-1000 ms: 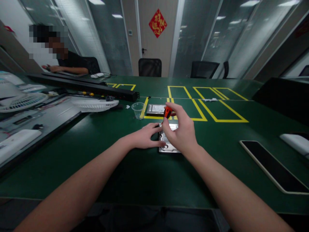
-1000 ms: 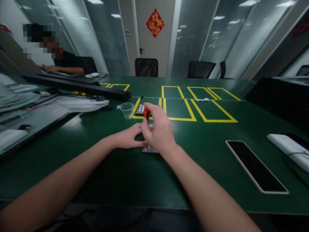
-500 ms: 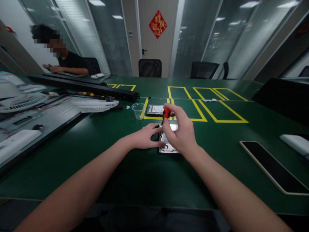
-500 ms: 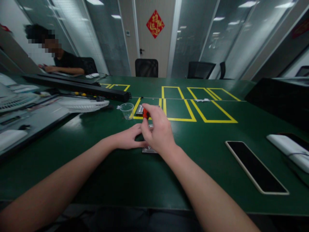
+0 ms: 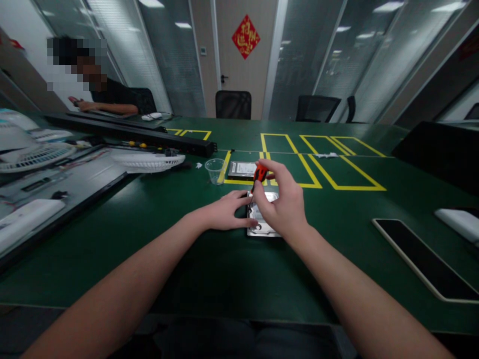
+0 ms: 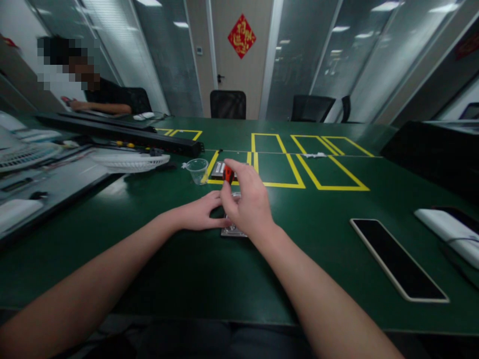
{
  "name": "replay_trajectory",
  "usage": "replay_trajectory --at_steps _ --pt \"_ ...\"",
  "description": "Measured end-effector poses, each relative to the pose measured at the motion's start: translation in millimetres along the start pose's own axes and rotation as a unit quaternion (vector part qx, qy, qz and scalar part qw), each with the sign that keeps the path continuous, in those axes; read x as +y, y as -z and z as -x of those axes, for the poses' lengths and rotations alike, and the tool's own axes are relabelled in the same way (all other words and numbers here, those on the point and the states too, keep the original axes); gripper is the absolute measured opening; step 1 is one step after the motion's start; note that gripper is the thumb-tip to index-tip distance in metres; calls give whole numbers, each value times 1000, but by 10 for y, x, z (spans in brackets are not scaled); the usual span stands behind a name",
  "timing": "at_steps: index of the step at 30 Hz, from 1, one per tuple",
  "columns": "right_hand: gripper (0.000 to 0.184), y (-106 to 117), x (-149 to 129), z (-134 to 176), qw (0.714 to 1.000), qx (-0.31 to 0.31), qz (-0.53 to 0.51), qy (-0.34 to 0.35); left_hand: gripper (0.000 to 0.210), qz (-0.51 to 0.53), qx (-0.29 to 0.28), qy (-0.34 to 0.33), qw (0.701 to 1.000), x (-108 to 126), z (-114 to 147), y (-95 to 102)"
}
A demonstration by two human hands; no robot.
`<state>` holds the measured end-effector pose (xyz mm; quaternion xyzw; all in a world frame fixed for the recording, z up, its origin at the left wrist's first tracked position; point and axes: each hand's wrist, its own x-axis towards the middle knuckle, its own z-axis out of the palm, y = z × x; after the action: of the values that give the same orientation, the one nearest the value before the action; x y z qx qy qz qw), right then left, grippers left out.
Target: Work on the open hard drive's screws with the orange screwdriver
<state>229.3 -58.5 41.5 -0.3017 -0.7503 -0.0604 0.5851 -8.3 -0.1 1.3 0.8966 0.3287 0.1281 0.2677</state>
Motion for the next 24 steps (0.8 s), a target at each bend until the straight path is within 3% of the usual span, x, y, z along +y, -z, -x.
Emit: replay_trajectory --at_steps 8,13,24 --pt "45 5 29 -4 999 8 35 -7 101 -9 8 3 1000 -32 -7 -16" --pt "53 16 -8 -10 1000 -15 13 2 102 -4 3 -9 1000 -30 -9 -8" --pt "45 0 7 -4 999 -2 39 -9 100 -7 10 0 1000 -20 0 -28"
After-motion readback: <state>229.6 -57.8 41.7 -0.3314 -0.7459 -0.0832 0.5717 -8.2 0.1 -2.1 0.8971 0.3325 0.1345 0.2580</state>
